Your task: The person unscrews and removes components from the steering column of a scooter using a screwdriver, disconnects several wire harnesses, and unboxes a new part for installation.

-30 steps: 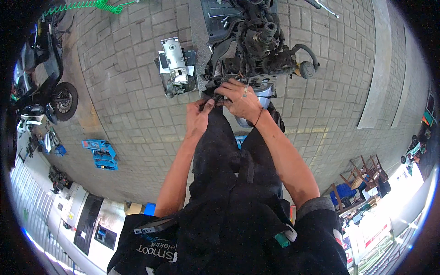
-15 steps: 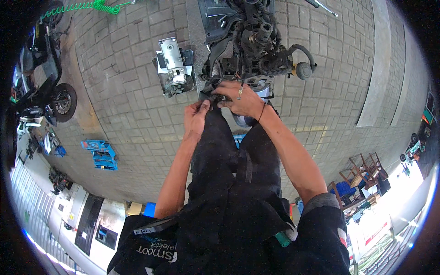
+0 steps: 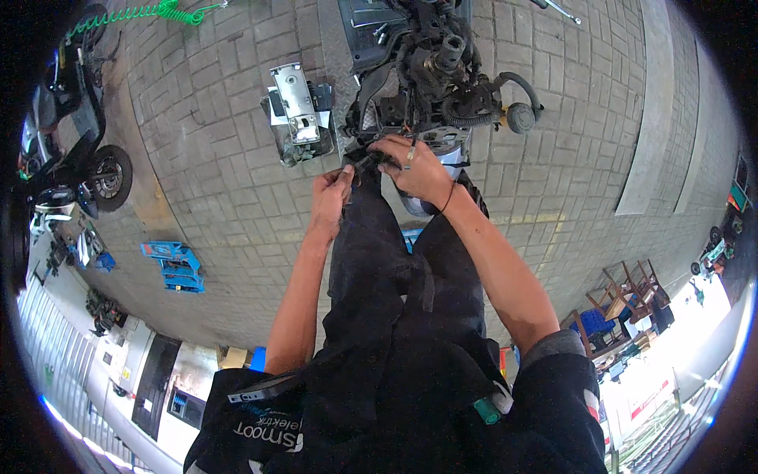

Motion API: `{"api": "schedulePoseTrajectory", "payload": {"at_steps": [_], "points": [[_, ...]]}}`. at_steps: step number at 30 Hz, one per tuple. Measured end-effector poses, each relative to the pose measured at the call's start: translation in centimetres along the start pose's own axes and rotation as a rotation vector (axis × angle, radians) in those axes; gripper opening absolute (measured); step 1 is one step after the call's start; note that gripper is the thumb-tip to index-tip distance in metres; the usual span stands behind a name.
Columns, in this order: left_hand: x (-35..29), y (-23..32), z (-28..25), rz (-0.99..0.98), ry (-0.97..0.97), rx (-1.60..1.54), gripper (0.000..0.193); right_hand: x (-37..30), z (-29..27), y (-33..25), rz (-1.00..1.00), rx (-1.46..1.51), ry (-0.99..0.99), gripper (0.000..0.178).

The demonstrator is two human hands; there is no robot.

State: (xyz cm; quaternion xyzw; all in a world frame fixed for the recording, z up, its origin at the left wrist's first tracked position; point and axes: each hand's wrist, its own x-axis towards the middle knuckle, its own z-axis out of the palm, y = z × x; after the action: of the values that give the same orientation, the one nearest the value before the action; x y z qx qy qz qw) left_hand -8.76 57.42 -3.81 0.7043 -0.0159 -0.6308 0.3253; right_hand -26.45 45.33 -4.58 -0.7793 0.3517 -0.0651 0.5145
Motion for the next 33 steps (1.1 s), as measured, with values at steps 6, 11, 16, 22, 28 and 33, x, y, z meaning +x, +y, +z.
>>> {"api": "schedulePoseTrajectory", "payload": {"at_steps": [6, 11, 16, 22, 28, 33], "points": [[-0.1, -1.1, -0.1, 0.240, 0.002, 0.227, 0.036, 0.5, 0.6, -1.2, 0.024, -0.071, -0.062, 0.038], [-1.2, -0.1, 0.5, 0.303, 0.027, 0.293, 0.036, 0.7, 0.6, -1.4, 0.093, 0.066, -0.041, 0.036], [-1.3, -0.5, 0.5, 0.323, 0.073, 0.268, 0.036, 1.0, 1.2, -1.2, 0.067, 0.077, -0.005, 0.035], [-1.3, -1.3, 0.8, 0.409, 0.089, 0.217, 0.039, 1.1, 0.9, -1.6, 0.045, 0.090, 0.023, 0.032], [-2.1, -0.7, 0.4, 0.390, 0.051, 0.310, 0.048, 1.1, 0.6, -1.5, 0.037, 0.105, 0.006, 0.033], [-2.1, -1.2, 0.6, 0.448, 0.044, 0.291, 0.048, 1.1, 0.3, -1.2, 0.132, 0.204, -0.070, 0.031]]}}
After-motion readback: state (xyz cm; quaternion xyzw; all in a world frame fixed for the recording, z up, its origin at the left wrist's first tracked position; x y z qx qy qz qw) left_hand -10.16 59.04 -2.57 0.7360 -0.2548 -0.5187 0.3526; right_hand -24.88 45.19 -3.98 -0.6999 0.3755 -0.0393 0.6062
